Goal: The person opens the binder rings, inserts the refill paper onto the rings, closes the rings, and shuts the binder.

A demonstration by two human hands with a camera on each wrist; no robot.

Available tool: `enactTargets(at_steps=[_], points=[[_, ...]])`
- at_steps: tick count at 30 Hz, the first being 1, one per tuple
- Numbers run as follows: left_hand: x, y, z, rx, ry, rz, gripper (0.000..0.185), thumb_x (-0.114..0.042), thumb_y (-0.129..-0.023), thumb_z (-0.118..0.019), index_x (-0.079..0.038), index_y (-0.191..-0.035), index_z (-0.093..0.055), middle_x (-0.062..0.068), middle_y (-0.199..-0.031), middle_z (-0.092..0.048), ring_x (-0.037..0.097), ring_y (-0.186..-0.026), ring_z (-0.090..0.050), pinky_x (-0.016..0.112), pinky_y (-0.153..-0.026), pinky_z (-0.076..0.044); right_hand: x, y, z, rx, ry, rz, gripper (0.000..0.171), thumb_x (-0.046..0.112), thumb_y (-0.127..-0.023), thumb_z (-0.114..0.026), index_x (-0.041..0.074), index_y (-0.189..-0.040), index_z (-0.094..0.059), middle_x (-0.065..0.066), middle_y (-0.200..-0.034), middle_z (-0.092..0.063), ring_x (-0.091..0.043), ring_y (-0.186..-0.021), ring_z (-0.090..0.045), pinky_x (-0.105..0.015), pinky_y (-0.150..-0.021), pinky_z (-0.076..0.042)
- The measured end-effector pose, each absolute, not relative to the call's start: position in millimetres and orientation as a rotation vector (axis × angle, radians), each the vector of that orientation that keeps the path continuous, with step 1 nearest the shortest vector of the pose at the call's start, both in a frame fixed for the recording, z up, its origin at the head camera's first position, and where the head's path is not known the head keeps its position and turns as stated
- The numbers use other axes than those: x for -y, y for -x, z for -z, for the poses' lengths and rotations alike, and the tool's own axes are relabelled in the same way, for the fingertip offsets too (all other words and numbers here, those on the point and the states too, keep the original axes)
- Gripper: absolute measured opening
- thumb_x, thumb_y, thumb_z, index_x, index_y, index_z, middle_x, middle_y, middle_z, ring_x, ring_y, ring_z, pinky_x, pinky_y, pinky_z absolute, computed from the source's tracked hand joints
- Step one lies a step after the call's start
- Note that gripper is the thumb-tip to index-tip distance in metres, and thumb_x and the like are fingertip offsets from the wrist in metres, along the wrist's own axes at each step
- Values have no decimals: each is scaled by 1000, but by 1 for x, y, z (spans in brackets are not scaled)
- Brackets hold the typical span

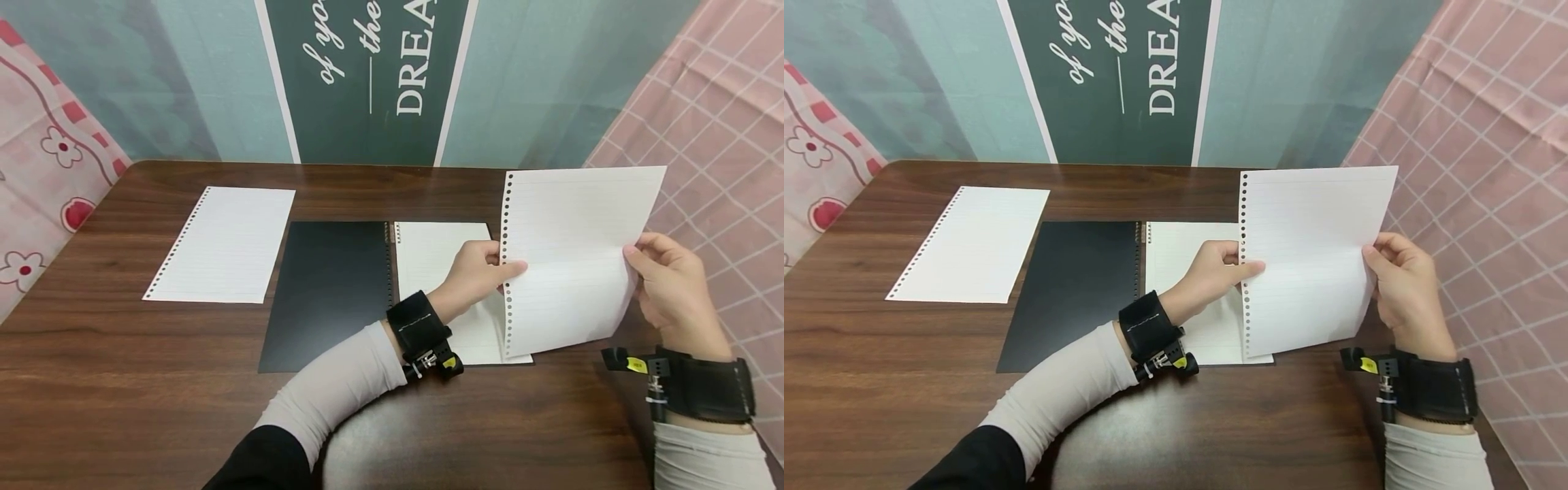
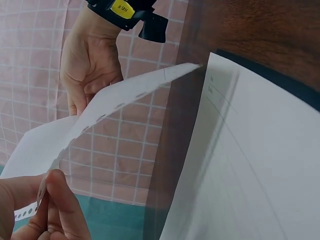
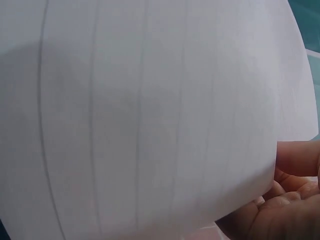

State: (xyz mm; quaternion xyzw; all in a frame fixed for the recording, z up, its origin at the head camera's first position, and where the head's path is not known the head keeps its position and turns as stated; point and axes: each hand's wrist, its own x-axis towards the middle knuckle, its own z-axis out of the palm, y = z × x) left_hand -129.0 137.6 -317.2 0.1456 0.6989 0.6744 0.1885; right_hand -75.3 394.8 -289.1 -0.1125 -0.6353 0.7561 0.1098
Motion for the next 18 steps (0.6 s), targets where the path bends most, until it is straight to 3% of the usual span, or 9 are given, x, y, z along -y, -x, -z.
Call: enactTargets(at_steps=[8,18], points=[[-126,129,314,-1987,-447,-1876,17,-12,-92,-71,-2,-105,-73,12,-88,-76,10,-51,-60,19,-60,-44,-387,79,293,1916,287,-2135,10,1,-96,-59,6,-89,-66,2,-87,-58,-5,-83,-56,-14,-65,-51],[-115,131,313,-2049,-417,-1850,17,-12,-92,-70,-3,-106,-73,10,-85,-75,11,-52,-59,20,-56,-43,-379,80,294,2063,318,-2053,8,7,-97,-60,10,-91,-65,4,-75,-57,-5,-64,-54,-17,-51,-44]])
